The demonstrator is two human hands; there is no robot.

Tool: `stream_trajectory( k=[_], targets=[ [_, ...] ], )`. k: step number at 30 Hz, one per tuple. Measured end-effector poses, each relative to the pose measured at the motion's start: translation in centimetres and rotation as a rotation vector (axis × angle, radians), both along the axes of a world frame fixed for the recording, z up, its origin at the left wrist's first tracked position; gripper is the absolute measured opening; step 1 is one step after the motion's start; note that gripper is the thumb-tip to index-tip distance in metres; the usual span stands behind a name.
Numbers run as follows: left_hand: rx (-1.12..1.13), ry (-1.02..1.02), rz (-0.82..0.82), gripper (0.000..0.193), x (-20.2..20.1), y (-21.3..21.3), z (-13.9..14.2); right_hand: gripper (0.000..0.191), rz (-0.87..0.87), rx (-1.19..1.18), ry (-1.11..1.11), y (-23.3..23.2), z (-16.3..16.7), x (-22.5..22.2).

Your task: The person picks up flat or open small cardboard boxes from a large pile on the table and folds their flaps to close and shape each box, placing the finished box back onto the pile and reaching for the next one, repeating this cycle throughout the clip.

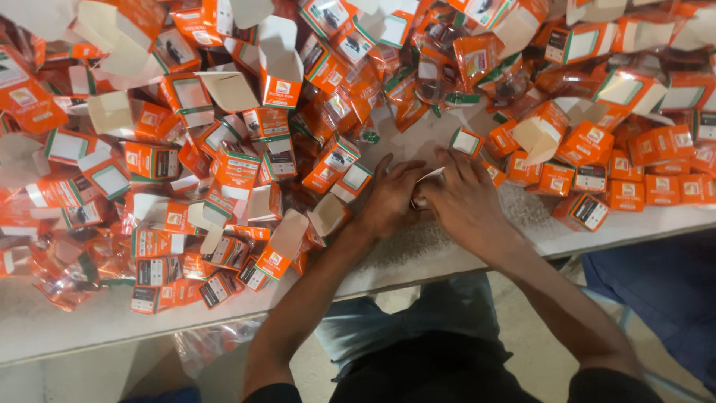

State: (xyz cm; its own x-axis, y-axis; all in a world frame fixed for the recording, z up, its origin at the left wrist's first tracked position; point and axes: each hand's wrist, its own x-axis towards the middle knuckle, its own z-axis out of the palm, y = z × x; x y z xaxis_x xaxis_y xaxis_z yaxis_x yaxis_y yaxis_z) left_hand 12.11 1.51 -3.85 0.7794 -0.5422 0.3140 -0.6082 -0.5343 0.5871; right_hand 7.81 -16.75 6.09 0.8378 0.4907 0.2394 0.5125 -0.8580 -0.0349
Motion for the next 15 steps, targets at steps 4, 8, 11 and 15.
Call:
stream_trajectory(
  k=[4,8,11,15],
  targets=[
    [0.012,0.041,0.002,0.089,0.3,-0.1,0.4,0.023,-0.024,0.126,-0.011,0.2,-1.0,0.9],
    [-0.009,0.117,0.025,0.087,0.3,-0.2,1.1,0.023,-0.183,0.48,0.031,0.1,-1.7,-0.9],
    [-0.026,0.129,0.051,0.089,0.2,-0.1,0.9,0.017,-0.04,0.356,-0.008,-0.2,-1.6,-2.0],
    [-0.029,0.071,0.058,0.088,0.3,0.0,0.6,0.049,-0.018,0.174,-0.069,-0.2,-0.4,-2.3]
  ],
)
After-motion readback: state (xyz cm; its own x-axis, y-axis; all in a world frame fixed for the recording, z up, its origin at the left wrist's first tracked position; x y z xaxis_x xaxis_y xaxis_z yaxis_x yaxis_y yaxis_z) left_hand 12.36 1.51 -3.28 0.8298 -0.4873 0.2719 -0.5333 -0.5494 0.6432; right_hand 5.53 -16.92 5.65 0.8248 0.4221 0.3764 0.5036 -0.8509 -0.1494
